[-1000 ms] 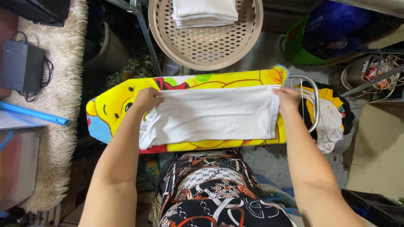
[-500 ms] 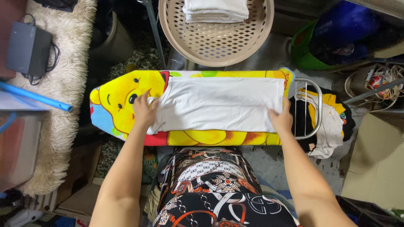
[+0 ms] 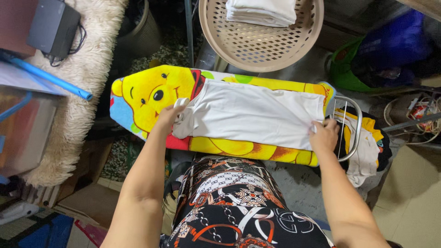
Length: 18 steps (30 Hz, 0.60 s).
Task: The person folds several garments on a Winnie the Pooh-themed ironing board. They handle a white tank top, a yellow t-shirt, and a black t-shirt, smoothing and folding each item before placing them into a nearby basket.
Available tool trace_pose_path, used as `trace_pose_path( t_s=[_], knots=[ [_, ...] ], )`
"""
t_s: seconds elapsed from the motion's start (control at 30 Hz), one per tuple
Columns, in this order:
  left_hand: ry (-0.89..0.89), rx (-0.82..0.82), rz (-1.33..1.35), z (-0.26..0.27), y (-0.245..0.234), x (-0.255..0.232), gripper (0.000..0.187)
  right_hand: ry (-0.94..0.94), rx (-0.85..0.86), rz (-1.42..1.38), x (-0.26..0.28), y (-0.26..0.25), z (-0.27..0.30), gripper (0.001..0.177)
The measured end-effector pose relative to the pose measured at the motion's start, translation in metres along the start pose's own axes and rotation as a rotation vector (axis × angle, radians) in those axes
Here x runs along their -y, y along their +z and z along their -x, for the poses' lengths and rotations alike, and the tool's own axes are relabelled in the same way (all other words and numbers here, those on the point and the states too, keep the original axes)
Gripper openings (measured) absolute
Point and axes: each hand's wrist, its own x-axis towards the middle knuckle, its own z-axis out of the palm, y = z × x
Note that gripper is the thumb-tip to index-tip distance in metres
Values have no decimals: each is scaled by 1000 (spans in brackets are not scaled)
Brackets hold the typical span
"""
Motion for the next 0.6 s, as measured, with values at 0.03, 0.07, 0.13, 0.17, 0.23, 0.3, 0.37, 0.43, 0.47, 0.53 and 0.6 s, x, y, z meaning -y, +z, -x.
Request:
trace_pose_path(
  t_s=[0.03,0.07,0.13,0.17,0.23,0.3,0.37,0.43,0.47,0.53,0.6],
  knots=[
    [-5,46,203,1,-2,-4,40,-65,-38,30,15,2,-4,47],
    [-9,92,405,2,-4,-8,39,-130,-77,59,31,4,-8,52],
    [15,117,704,14,-17,-16,39,-328,-95,-51,77,17,-11,57],
    [32,135,853,17,-22,-24,40,-440,-34,-112,101,22,-12,65],
    [161,83,863,32,-36,-31,47,-624,110,-172,149,30,-8,77],
    [253,19,827,39,-45,-30,51,-715,290,-99,192,32,1,87],
    [306,-57,748,35,-57,-23,52,-693,432,-9,220,27,8,96],
    [241,-149,602,19,-66,-9,49,-616,518,26,237,21,14,104],
    [207,-195,528,8,-71,-1,47,-606,528,29,242,18,14,105],
    [180,-400,145,-13,-71,18,44,-589,551,40,246,13,13,107],
    [99,-468,-97,-21,-77,34,36,-589,570,60,247,11,13,108]
  ],
)
